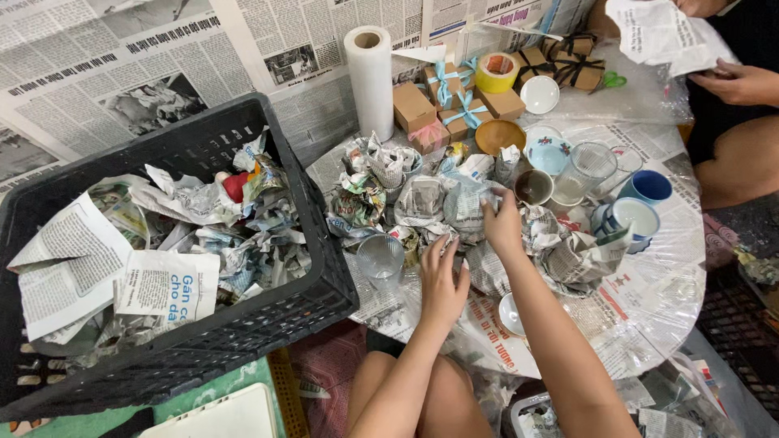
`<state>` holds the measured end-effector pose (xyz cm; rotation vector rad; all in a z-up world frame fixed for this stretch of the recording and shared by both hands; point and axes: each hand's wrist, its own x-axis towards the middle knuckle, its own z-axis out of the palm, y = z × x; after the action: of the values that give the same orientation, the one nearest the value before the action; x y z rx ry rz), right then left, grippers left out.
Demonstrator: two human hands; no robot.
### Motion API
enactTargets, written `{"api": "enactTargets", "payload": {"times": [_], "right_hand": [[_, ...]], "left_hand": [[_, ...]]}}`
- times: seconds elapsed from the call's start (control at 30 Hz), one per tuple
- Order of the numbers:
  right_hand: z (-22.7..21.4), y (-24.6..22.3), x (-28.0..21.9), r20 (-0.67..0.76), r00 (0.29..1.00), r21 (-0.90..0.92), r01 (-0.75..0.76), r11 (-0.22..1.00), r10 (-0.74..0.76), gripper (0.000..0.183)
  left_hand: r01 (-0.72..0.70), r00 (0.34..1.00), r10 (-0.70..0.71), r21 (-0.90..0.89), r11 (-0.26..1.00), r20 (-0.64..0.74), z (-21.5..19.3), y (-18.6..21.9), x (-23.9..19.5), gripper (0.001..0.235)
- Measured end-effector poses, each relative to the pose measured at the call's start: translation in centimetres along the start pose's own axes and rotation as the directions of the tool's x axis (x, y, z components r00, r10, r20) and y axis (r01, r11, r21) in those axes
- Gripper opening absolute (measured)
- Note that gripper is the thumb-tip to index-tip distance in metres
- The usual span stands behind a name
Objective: The person sits on the floor and wraps small ceramic dishes and glassware in newspaper. They pick up each item, fold a sheet of newspaper around it, and place the wrapped bundle on a pile on the table. The person repeats this process for multiple items throughout the clip.
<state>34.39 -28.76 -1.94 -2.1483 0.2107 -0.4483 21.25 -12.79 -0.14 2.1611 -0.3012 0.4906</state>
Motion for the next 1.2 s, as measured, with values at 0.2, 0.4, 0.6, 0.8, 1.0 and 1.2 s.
{"api": "enactTargets", "payload": {"times": [0.2, 0.4, 0.6, 0.8, 1.0, 1.2], "right_hand": [[-1.0, -4.3, -1.3, 0.057, 0.990, -0.392, 0.143, 0.909, -0.131, 0.034], [-2.0, -6.3, -2.4, 0.112, 0.896, -0.695, 0.379, 0.611, -0.429, 0.058], [-0.9, -4.3, -4.1, 0.257, 0.836, -0.628, 0.525, 0.574, -0.485, 0.053], [-0.4, -4.2, -5.1, 0.233, 0.874, -0.595, 0.475, 0.648, -0.427, 0.057], [-4.0, -5.2, -3.6, 0.261, 0.934, -0.293, 0.319, 0.901, -0.246, 0.082], [-12.0, -1.0, -6.9, -0.069, 0.974, 0.149, 0.222, 0.964, -0.214, 0.051]], "left_hand": [[-0.036, 0.998, 0.034, 0.035, 0.999, 0.050, 0.2, -0.2, 0.1, 0.048], [-0.050, 0.997, 0.050, 0.005, 0.999, 0.051, -0.6, 0.2, 0.2, 0.046], [-0.069, 0.996, 0.065, 0.060, 0.996, 0.058, -0.4, 0.2, -0.1, 0.047], [-0.055, 0.990, 0.034, 0.153, 0.987, 0.135, 0.4, -0.3, -0.6, 0.049], [-0.068, 0.996, 0.072, -0.086, 0.994, 0.051, -0.1, -0.6, -1.0, 0.046], [-0.097, 0.994, 0.101, 0.102, 0.990, -0.041, -1.3, 2.0, -1.6, 0.038]]}}
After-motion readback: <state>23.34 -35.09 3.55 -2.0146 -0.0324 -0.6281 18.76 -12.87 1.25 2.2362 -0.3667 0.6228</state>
